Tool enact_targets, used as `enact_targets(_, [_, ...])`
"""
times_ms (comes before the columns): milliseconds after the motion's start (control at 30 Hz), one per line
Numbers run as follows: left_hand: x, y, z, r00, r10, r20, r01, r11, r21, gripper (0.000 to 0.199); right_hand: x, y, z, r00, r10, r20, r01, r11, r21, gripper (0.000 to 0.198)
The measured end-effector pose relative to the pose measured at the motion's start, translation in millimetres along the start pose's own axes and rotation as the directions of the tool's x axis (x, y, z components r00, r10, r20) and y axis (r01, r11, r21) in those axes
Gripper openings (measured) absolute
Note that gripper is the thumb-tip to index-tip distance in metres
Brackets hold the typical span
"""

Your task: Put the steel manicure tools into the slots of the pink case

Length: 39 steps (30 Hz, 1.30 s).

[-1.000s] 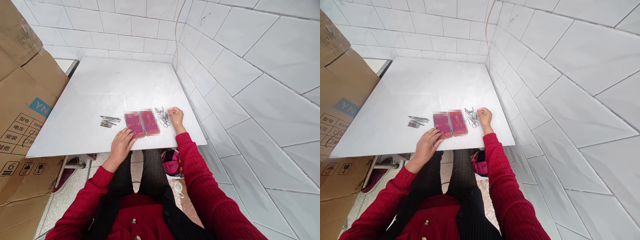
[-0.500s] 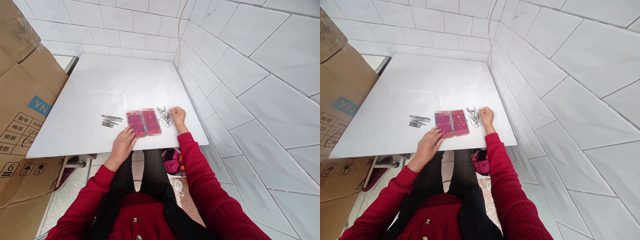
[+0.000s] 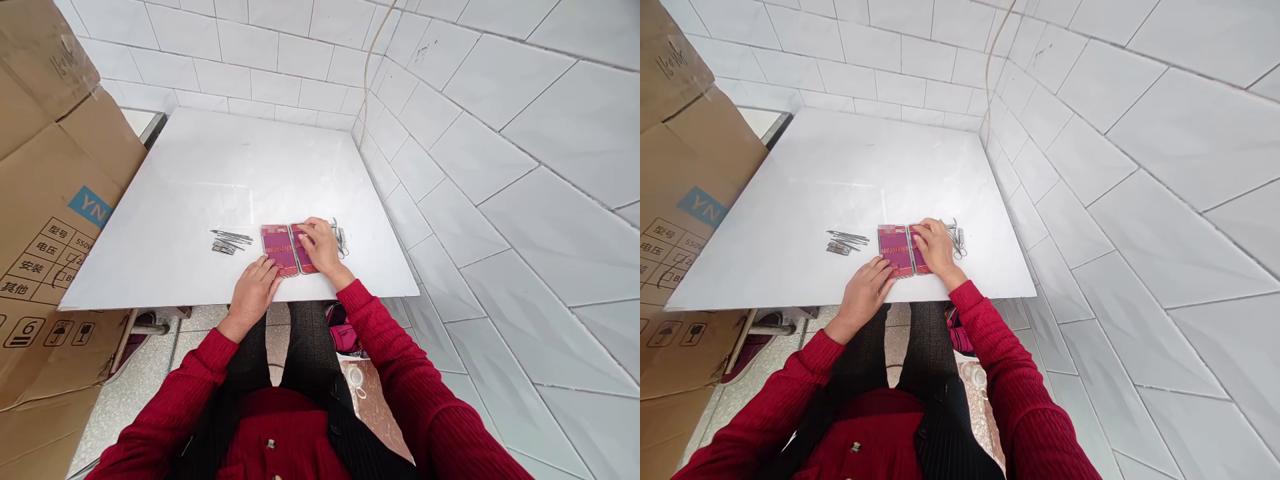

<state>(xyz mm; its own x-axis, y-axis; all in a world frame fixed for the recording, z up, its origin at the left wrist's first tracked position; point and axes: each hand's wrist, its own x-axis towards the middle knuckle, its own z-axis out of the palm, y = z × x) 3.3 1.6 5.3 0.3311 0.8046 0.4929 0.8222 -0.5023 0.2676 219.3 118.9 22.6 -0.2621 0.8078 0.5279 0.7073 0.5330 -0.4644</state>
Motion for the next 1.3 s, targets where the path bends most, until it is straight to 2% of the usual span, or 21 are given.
enact_targets(67, [0, 1, 0, 1.0, -0.003, 0.004, 0.003, 1.0, -0.003, 0.033, 2, -20, 8, 0.996, -0.048, 0.08, 0.054, 0.996, -0.075, 0.034])
enact_targets(167, [0, 2, 0, 1.0, -0.002, 0.002, 0.002, 1.0, 0.001, 0.033, 4, -38, 13, 0.985, -0.052, 0.162, 0.08, 0.982, -0.17, 0.039])
enact_targets(367, [0, 2, 2, 1.0, -0.005, 0.0, 0.005, 1.0, -0.001, 0.033, 5, -49, 15, 0.964, 0.023, 0.266, 0.047, 0.966, -0.254, 0.048])
enact_targets(800, [-2, 3, 1, 1.0, 0.005, -0.009, -0.005, 1.0, 0.021, 0.031, 2, -50, 22, 0.961, 0.041, 0.274, 0.053, 0.943, -0.328, 0.054])
enact_targets(1300, [-2, 3, 2, 1.0, -0.008, -0.011, 0.008, 1.0, -0.012, 0.031, 0, -45, 19, 0.97, 0.068, 0.233, 0.006, 0.953, -0.303, 0.05])
